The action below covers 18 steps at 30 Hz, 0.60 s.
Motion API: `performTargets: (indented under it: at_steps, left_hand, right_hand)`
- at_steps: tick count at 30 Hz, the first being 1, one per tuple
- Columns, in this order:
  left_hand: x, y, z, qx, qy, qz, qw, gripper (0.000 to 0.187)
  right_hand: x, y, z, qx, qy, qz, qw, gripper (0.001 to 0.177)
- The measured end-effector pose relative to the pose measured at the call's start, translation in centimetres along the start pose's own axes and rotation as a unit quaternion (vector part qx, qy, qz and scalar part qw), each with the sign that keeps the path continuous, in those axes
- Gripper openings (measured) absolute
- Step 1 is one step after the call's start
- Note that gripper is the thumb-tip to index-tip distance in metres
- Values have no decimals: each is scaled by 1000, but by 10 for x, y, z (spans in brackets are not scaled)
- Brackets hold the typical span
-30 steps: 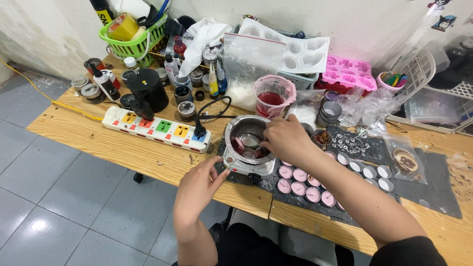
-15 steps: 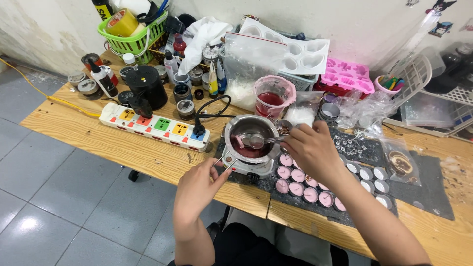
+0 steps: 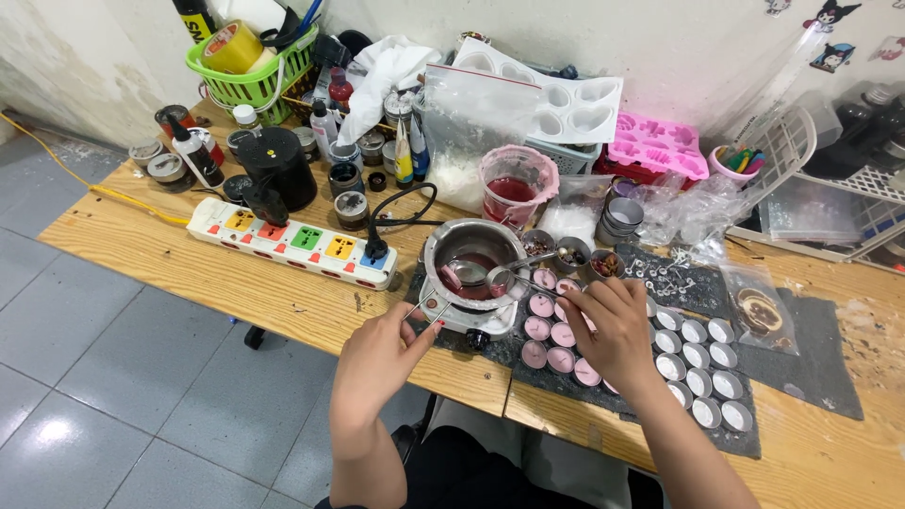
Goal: Melting and stirring wax in a pot over a heating plate for candle production.
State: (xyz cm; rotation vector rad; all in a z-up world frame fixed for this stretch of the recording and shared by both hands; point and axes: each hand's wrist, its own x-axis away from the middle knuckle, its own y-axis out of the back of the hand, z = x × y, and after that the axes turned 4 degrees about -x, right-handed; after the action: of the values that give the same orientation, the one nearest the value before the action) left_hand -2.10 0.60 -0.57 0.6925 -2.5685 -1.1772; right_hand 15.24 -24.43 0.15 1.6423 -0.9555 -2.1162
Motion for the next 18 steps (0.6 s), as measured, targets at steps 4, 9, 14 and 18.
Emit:
performTargets:
  at_steps: [4, 9, 14, 18]
  left_hand:
    - [-1, 1, -3, 1, 18, 13, 1000, 37]
    - [1, 2, -6, 20, 16, 12, 1000, 35]
    - [0, -1, -6, 26, 18, 19, 999, 35]
    - [0, -2, -3, 41, 9, 15, 999, 35]
  right_hand:
    - [15, -7, -1, -24, -51, -23, 998, 11]
    - [26, -17, 0, -45, -86, -72, 993, 10]
    - [32, -22, 0, -62, -113, -86, 988, 8]
    - [36, -28, 0, -75, -127, -103, 984, 8]
